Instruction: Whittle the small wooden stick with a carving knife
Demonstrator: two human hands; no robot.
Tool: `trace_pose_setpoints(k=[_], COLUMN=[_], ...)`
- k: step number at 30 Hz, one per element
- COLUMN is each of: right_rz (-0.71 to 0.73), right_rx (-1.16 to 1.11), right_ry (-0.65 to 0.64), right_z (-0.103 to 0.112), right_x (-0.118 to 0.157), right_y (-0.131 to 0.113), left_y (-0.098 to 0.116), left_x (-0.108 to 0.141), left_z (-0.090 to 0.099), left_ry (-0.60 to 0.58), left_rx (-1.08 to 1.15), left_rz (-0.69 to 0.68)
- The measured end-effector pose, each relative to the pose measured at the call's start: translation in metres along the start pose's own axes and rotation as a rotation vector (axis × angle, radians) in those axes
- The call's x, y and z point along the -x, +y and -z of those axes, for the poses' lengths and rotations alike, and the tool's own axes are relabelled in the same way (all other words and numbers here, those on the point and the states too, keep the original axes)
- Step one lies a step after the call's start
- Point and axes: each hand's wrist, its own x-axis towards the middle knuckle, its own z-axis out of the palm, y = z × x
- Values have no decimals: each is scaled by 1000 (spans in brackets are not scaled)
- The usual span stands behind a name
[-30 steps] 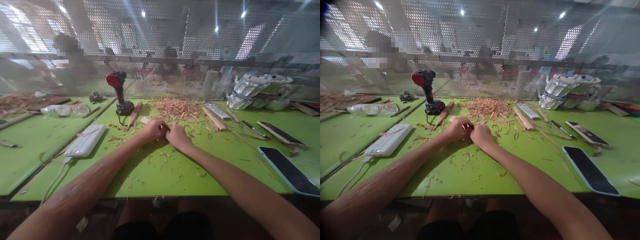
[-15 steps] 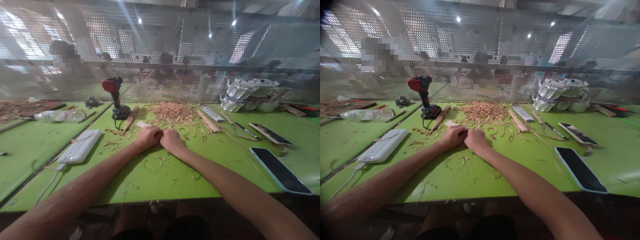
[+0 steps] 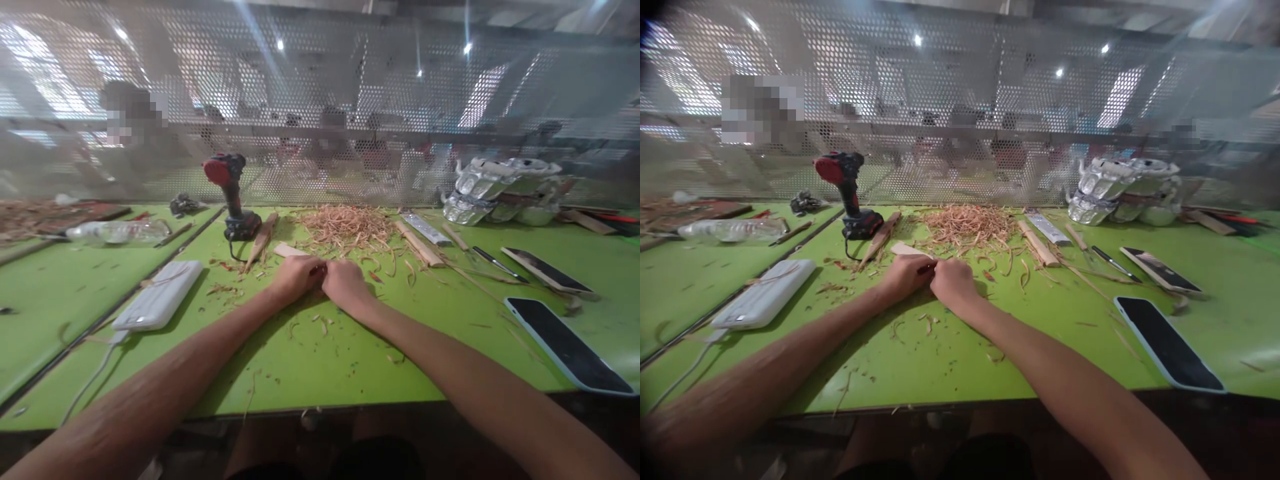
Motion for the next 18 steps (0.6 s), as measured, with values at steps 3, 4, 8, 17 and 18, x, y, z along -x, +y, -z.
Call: trace_pose_setpoints(k=[3, 4, 8, 17, 18], right_rz=[6, 10, 33, 40, 41], right_rx=[9, 11, 26, 33, 36], right_ry=[-18, -20, -24, -33, -32], right_z=[0, -1, -5, -2, -2], right_x=[0, 0, -1, 0, 0], right_y=[-1, -1, 0, 0, 0], left_y=[0, -1, -1, -1, -1], left_x=[1, 2, 3, 4, 4], left_z=[0, 0, 0, -2, -2], left_ry=[-6, -9, -20, -12, -14], left_rx=[-40, -62, -147, -128, -120], left_rz=[-18, -29, -74, -88, -86])
